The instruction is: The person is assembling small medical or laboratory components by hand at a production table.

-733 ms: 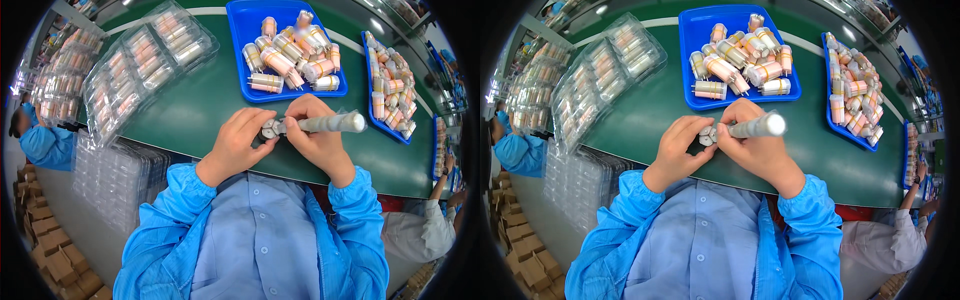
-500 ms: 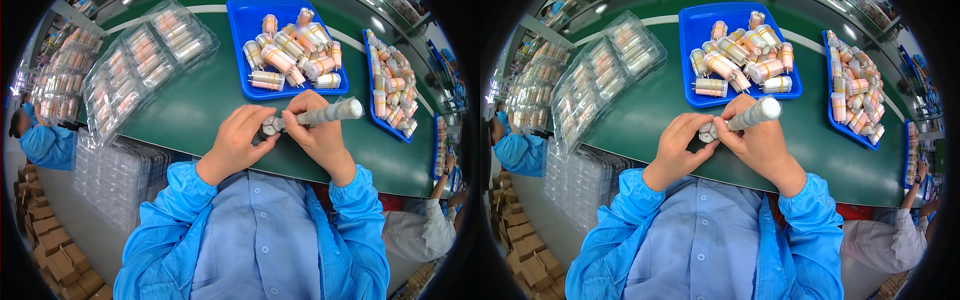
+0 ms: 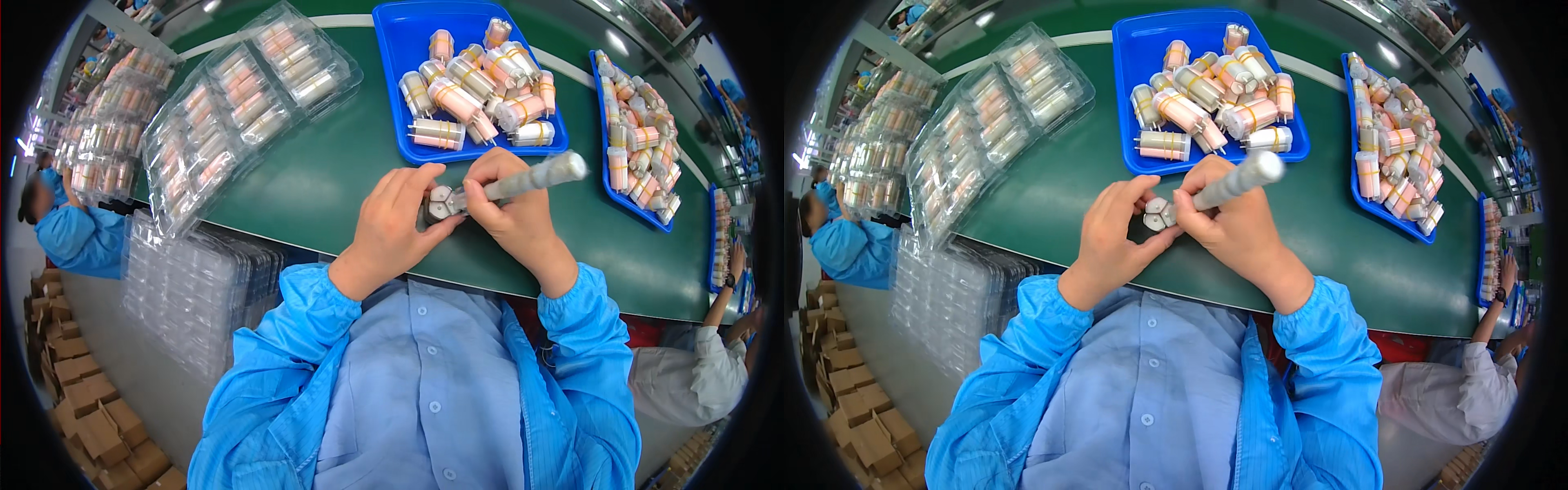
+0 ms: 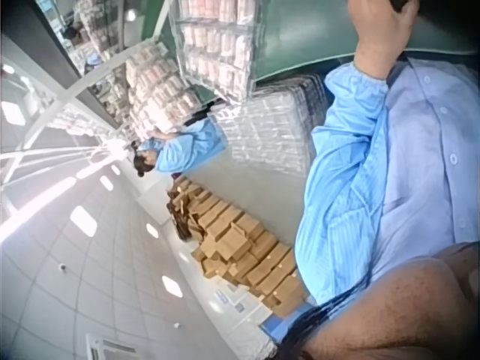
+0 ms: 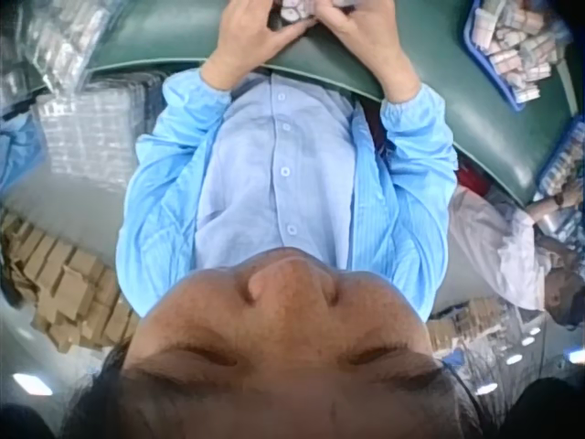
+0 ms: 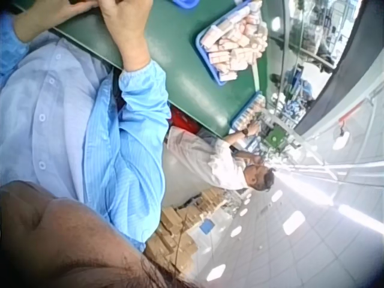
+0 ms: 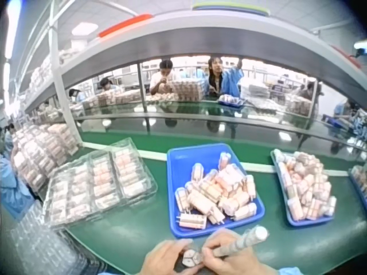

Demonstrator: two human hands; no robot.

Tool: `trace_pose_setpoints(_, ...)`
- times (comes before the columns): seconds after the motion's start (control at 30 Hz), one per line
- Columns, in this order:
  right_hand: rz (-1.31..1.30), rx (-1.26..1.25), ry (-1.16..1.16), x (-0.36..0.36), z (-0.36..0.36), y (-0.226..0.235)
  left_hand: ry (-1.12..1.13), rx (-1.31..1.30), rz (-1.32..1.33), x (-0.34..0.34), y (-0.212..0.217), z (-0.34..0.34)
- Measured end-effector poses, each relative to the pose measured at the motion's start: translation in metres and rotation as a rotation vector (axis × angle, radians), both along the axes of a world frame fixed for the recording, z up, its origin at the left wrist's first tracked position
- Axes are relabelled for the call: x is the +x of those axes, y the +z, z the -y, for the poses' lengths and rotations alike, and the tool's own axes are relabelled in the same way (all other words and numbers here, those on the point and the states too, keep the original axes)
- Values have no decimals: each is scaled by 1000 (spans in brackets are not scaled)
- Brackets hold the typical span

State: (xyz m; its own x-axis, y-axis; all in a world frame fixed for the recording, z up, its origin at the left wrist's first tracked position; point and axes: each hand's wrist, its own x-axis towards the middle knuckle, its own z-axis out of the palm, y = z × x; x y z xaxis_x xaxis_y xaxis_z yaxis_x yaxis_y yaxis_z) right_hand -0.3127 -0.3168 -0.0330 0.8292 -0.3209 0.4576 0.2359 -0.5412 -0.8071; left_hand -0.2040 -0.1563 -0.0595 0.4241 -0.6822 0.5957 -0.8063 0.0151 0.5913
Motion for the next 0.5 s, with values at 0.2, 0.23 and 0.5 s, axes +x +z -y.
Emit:
trace_pose_setpoints(0.2,51,183,-75,-1,4,11,-217,35,-221,0,0,-6)
trace_pose_setpoints(0.23,54,137,-55,-1,4,11,-221,36,-219,0,0,-6)
trace_pose_setpoints(0.5,69,-19,-4,4,4,5,-211,9,-253,-1,0,-4)
